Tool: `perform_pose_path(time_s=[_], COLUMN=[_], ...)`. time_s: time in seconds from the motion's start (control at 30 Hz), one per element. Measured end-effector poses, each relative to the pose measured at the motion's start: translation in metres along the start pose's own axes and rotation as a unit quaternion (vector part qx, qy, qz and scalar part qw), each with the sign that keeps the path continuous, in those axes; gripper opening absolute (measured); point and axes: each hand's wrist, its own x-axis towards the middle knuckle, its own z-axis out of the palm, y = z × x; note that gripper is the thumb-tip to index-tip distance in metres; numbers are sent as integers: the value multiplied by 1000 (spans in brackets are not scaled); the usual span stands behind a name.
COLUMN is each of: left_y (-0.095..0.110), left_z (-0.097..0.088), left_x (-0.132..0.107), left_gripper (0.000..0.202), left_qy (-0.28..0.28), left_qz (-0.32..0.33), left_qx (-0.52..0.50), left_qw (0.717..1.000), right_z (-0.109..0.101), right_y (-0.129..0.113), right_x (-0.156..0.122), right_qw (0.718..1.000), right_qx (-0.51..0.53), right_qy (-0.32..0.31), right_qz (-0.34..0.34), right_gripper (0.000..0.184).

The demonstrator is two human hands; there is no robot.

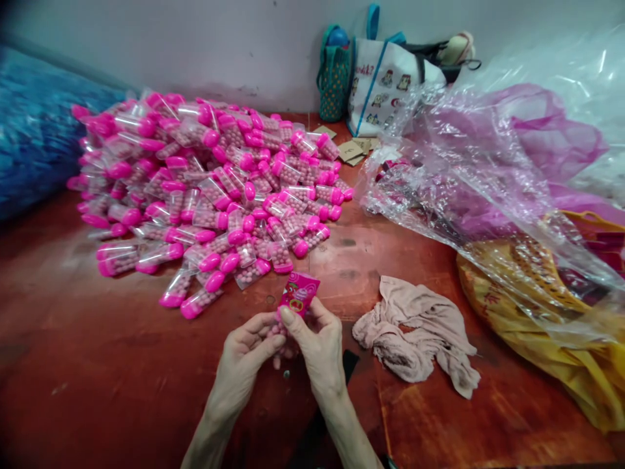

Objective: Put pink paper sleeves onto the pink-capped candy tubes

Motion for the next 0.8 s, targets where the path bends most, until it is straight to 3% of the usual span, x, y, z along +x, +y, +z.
perform_pose_path(time_s=[0.13,0.33,0.5,0.63,0.8], left_y=[1,-5,-4,-2,-3], left_z=[-4,1,7,9,13], left_x=[-4,-8,-5,-1,-2], left_gripper=[23,46,27,25,29], left_qy=[5,86,68,35,99], left_qz=[10,31,25,19,24], left_qx=[61,61,4,-25,-12], left_qw=[998,994,997,999,995], right_z=[-3,10,5,-4,9], right_y=[-4,5,4,-1,8], right_x=[3,-4,-3,1,-5], right_qw=[1000,999,998,999,997], right_qx=[-12,29,55,31,52], right_qy=[6,41,25,-4,50], right_qz=[6,19,21,16,30], right_gripper=[23,23,16,19,24])
